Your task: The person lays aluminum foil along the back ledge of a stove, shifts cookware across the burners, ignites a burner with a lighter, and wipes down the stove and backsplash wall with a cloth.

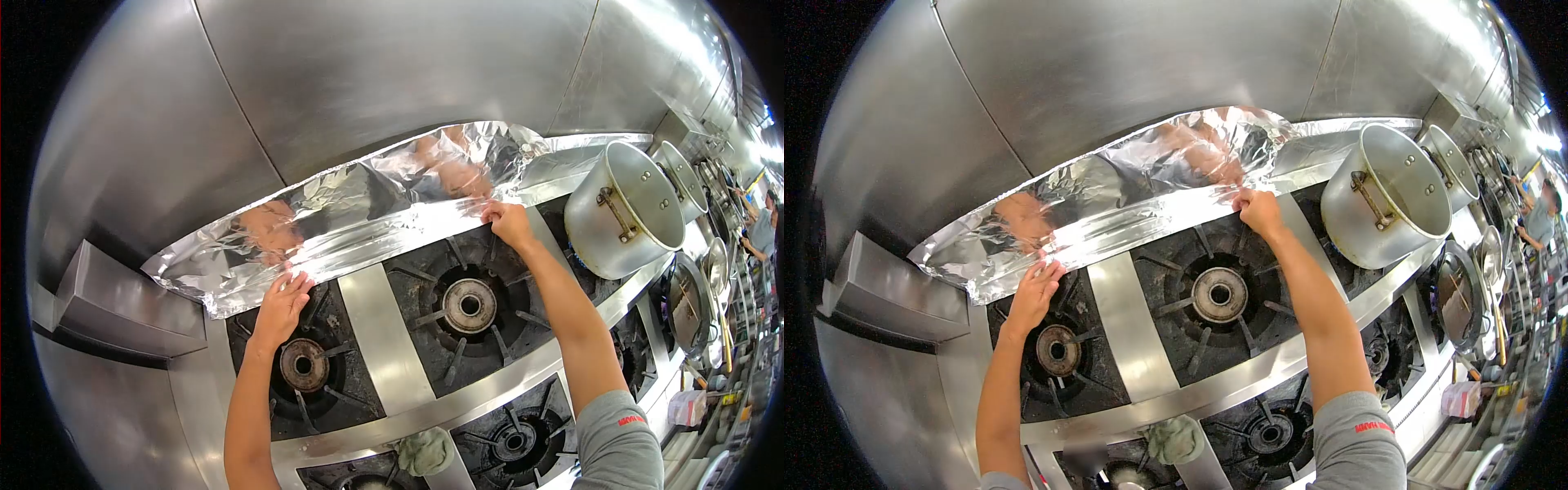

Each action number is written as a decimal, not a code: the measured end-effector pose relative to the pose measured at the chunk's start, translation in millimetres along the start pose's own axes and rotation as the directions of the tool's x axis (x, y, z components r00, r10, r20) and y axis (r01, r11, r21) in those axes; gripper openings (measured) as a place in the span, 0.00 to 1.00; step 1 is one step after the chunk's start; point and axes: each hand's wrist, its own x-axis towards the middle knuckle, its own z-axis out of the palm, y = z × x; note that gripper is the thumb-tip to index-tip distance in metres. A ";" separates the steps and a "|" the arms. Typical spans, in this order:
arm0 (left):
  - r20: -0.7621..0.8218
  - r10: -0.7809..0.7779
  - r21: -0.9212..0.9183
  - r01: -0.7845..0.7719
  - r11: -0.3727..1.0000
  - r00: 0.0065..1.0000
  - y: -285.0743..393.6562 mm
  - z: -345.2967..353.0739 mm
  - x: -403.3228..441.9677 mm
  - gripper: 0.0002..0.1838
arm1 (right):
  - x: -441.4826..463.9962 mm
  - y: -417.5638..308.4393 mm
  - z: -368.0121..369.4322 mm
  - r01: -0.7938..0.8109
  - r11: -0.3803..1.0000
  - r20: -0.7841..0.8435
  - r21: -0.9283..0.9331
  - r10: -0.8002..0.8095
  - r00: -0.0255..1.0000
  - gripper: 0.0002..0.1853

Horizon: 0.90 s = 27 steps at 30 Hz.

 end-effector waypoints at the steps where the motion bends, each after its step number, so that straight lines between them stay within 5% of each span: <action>1: 0.004 0.043 0.060 -0.043 0.997 0.999 -0.5 1.5 -2.3 0.18 | 1.1 -1.8 -2.3 -0.026 1.000 -0.005 0.017 0.026 1.000 0.08; 5: -0.012 0.068 0.106 -0.066 0.992 0.998 2.3 2.5 -6.3 0.20 | 3.1 -6.4 -3.6 -0.144 0.989 0.020 0.022 0.143 0.989 0.08; 8: -0.039 0.048 0.097 -0.044 0.994 0.998 2.4 -5.2 -9.9 0.19 | 2.0 -17.0 -10.5 -0.081 0.992 -0.029 -0.096 0.078 0.997 0.07; 9: -0.159 0.002 0.036 0.004 0.999 0.987 0.8 -12.9 -12.8 0.18 | -0.8 -19.4 -14.8 -0.017 0.999 -0.083 -0.038 0.014 0.996 0.07; 10: -0.273 -0.051 -0.032 0.044 0.999 0.961 -2.2 -20.4 -16.9 0.17 | -2.2 -20.5 -20.2 -0.014 0.999 -0.082 -0.038 0.011 0.997 0.07; 12: -0.448 -0.079 0.131 0.153 0.980 0.890 -23.5 -38.5 -33.9 0.14 | -3.7 -27.8 -35.2 0.100 0.990 -0.392 -0.100 -0.132 0.911 0.06; 14: -0.649 -0.190 0.060 0.298 0.953 0.737 -56.6 -50.5 -48.2 0.11 | 3.5 -36.9 -53.5 0.155 0.986 -0.456 -0.057 -0.164 0.875 0.11; 15: -0.714 -0.256 0.012 0.376 0.926 0.652 -65.3 -58.5 -51.8 0.11 | 11.2 -33.9 -58.8 0.177 0.982 -0.426 -0.066 -0.188 0.885 0.11; 19: -0.794 -0.222 0.107 0.489 0.866 0.566 -98.5 -95.8 -52.1 0.13 | 39.1 -38.2 -67.3 0.107 0.987 -0.359 -0.121 -0.144 0.922 0.15; 21: -0.864 -0.349 -0.132 0.506 0.853 0.363 -124.8 -100.3 -49.4 0.13 | 59.7 -24.1 -61.1 0.141 0.990 -0.462 -0.012 -0.131 0.877 0.17; 23: -0.832 -0.415 -0.192 0.511 0.838 0.368 -137.1 -105.0 -50.0 0.11 | 70.4 -15.9 -55.6 0.119 0.982 -0.538 0.148 -0.021 0.842 0.20; 27: -0.698 -0.636 -0.455 0.482 0.748 0.328 -158.3 -106.3 -51.8 0.07 | 78.6 -6.1 -51.6 -0.046 0.993 -0.577 0.106 0.099 0.811 0.21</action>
